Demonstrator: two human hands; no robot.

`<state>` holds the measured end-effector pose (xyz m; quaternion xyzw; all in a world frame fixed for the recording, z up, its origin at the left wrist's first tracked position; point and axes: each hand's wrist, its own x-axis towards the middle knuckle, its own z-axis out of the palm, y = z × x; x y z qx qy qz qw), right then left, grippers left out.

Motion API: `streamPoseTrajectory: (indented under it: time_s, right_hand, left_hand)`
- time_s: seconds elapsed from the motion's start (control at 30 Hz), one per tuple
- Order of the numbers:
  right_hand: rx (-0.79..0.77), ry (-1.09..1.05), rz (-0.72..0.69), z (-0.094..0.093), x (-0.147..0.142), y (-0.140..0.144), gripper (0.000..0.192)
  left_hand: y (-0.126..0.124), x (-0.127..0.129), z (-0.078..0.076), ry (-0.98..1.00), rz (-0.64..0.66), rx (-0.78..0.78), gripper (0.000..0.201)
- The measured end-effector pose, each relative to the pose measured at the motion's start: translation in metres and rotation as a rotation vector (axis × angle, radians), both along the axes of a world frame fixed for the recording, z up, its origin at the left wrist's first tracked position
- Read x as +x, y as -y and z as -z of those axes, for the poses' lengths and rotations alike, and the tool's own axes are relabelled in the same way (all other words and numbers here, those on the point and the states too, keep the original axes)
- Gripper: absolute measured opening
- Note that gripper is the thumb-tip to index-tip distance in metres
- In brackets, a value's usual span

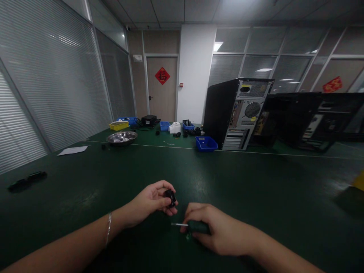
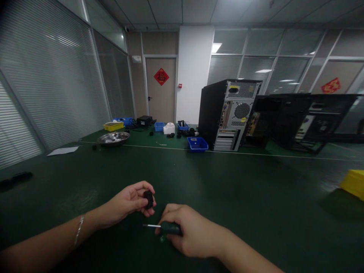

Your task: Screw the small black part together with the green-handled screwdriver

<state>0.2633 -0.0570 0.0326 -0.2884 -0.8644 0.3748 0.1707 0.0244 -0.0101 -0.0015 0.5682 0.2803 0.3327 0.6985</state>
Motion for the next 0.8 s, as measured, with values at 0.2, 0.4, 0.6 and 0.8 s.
streamPoseTrajectory:
  time_s: [0.2, 0.4, 0.6, 0.8]
  right_hand:
    - [0.035, 0.069, 0.066, 0.008, -0.0037, -0.0007, 0.019]
    - [0.016, 0.044, 0.04, 0.0038, -0.0033, -0.0001, 0.03]
    - [0.011, 0.029, 0.008, 0.0008, -0.0033, 0.0038, 0.043]
    - [0.027, 0.089, 0.072, 0.0042, -0.0043, 0.0041, 0.03]
  left_hand:
    - [0.0001, -0.0004, -0.0008, -0.018, 0.0, -0.003, 0.025]
    - [-0.0005, -0.0004, 0.0021, -0.003, 0.007, -0.003, 0.027]
    - [-0.0007, -0.0004, 0.0015, -0.031, 0.017, 0.006, 0.026]
    - [0.0021, 0.0016, -0.0023, -0.053, 0.017, 0.04, 0.033]
